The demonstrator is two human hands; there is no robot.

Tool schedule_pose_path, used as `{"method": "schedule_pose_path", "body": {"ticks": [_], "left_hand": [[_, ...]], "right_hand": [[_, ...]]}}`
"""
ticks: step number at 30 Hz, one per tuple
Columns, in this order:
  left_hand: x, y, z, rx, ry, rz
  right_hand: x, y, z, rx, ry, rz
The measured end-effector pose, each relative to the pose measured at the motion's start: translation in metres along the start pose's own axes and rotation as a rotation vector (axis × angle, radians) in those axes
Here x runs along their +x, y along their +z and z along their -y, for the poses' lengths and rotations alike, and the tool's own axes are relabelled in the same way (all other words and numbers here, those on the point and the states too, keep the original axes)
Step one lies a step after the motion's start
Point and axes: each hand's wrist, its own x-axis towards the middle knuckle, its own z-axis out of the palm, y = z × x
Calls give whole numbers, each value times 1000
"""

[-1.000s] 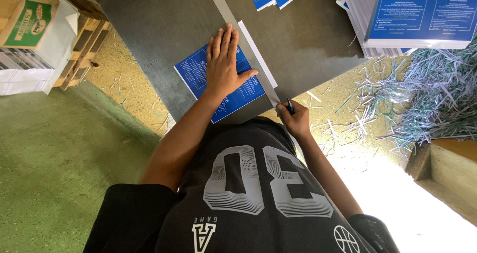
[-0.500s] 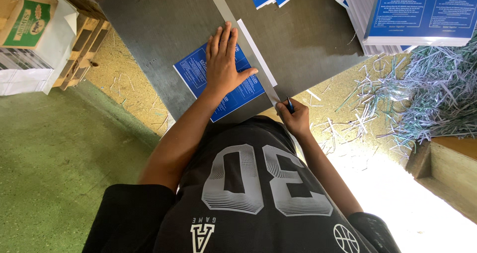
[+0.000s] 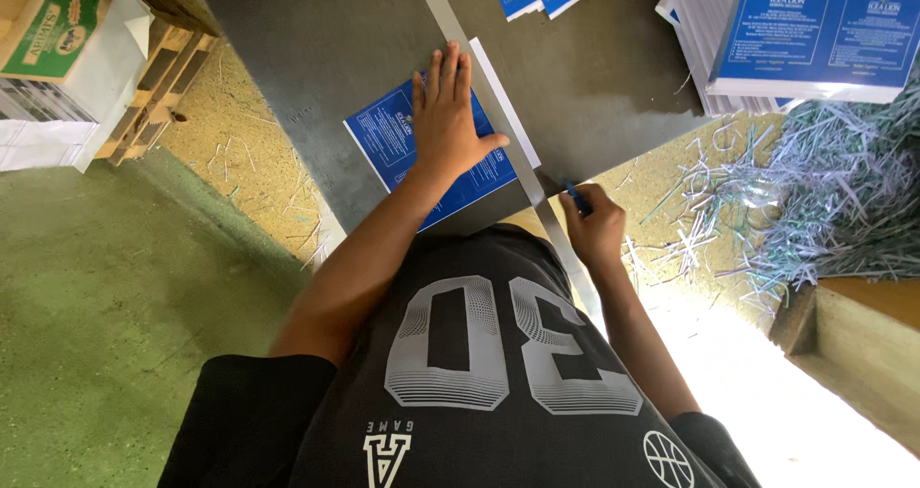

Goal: The person repeatedly cuts the edge of blue printed sheets using a utility knife and a metal ruler as a guide. Each sheet is aligned, trimmed, and then set aside on a growing stack.

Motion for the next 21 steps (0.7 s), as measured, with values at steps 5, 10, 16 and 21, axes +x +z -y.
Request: {"method": "schedule_pose_path", "body": {"ticks": [5, 10, 16, 21], "left_hand": [[-1, 6, -5, 37, -21, 1], [1, 5, -6, 24, -59, 51], [3, 8, -8, 70, -85, 53], [5, 13, -5, 16, -80, 65]], "right_hand": [[45, -18, 52, 76, 96, 25], [108, 19, 75, 116, -176, 20], [177, 64, 96, 37, -389, 17], [201, 83, 96, -118, -280, 153]]}}
